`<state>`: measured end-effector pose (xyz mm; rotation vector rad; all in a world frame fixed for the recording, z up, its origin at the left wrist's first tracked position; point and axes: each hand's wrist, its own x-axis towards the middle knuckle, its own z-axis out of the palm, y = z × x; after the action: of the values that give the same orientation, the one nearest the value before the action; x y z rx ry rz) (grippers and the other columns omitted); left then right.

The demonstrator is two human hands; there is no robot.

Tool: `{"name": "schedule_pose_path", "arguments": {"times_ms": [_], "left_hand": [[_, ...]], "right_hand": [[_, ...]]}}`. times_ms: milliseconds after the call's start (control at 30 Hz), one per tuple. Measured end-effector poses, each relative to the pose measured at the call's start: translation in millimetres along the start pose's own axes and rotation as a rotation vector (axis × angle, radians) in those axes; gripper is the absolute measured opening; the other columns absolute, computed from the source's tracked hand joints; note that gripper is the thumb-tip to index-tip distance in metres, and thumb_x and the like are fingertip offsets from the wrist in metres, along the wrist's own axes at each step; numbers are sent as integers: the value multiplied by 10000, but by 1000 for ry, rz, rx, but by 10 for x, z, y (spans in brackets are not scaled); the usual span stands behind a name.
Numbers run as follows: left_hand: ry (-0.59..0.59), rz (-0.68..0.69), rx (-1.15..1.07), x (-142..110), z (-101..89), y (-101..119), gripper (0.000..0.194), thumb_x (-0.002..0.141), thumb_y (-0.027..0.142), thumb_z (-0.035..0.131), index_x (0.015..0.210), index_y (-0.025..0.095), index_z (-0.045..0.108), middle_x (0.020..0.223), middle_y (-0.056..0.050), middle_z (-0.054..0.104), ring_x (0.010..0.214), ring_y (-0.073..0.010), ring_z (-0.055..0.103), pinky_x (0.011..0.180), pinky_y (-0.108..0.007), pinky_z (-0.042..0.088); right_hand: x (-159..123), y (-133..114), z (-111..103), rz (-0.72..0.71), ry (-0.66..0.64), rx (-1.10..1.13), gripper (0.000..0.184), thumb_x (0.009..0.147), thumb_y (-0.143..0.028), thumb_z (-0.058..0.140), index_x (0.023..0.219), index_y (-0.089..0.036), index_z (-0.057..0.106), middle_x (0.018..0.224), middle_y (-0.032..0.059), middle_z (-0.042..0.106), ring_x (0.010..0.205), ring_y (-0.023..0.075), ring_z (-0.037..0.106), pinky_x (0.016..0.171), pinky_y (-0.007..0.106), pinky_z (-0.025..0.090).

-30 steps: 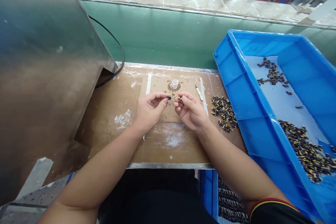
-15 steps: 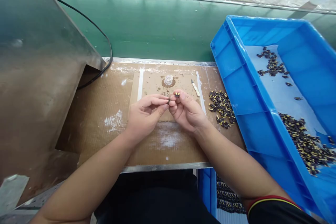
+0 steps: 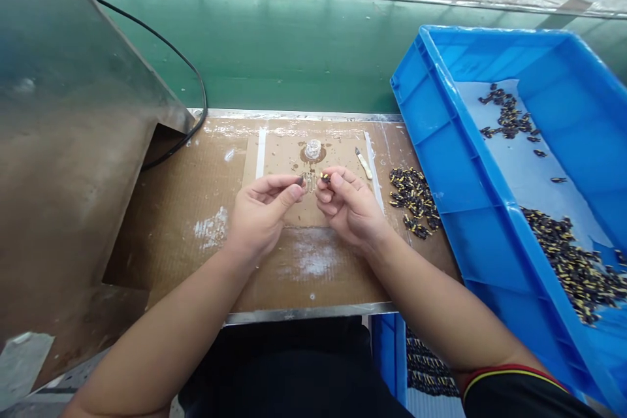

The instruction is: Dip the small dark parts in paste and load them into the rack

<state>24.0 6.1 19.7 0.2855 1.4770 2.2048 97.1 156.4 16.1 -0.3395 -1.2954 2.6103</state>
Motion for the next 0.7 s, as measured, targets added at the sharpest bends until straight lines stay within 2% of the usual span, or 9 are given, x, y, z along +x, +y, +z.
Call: {"name": "schedule_pose_path", "arguments": {"times_ms": [67, 167, 300, 400, 533, 700], "left_hand": [[14, -108, -132, 50, -27, -2, 301, 671, 317, 986, 895, 217, 810, 919, -36, 788, 794, -104, 711, 824, -232, 601], [4, -180, -214, 87, -38, 14, 321, 656, 323, 996, 882, 210, 799, 902, -18, 773, 781, -75, 691, 799, -186, 584], [-4, -181, -212, 67, -1, 28, 316, 694, 362, 978, 854, 189, 767, 850, -9, 754, 736, -68, 682, 774, -177, 589], [-16, -161, -209, 40, 27, 33, 315, 711, 372, 968, 824, 183, 743, 823, -4, 748, 713, -76, 689, 766, -191, 604], [-20, -175, -208, 30, 23, 41, 288, 703, 346, 975, 829, 196, 764, 849, -5, 765, 764, -80, 715, 808, -183, 611], [1, -193, -203, 38, 6, 28, 314, 644, 364, 1004, 824, 217, 793, 901, -17, 784, 787, -88, 716, 803, -187, 612]], "right_hand": [[-4, 15, -1, -53, 56, -79, 307, 789, -484, 872, 941, -265, 722, 811, -33, 704, 648, 83, 581, 516, 190, 465], [-33, 37, -2, -120, 72, -180, 278, 839, -486, 841, 983, -270, 741, 826, -21, 724, 705, 102, 646, 606, 222, 548], [-112, 41, 26, -222, -6, -289, 234, 885, -413, 827, 1070, -279, 775, 904, 1, 771, 813, 136, 726, 763, 296, 637], [-172, 43, 60, -320, 24, -405, 211, 892, -359, 825, 1082, -274, 791, 967, 18, 789, 844, 158, 748, 840, 359, 668], [-210, 70, 50, -486, 71, -591, 194, 938, -315, 776, 1130, -318, 798, 1066, 17, 800, 924, 183, 765, 888, 407, 677], [-221, 73, 4, -739, 72, -825, 313, 903, -197, 797, 1141, -400, 797, 1113, -31, 813, 1017, 203, 773, 968, 442, 663]]}}
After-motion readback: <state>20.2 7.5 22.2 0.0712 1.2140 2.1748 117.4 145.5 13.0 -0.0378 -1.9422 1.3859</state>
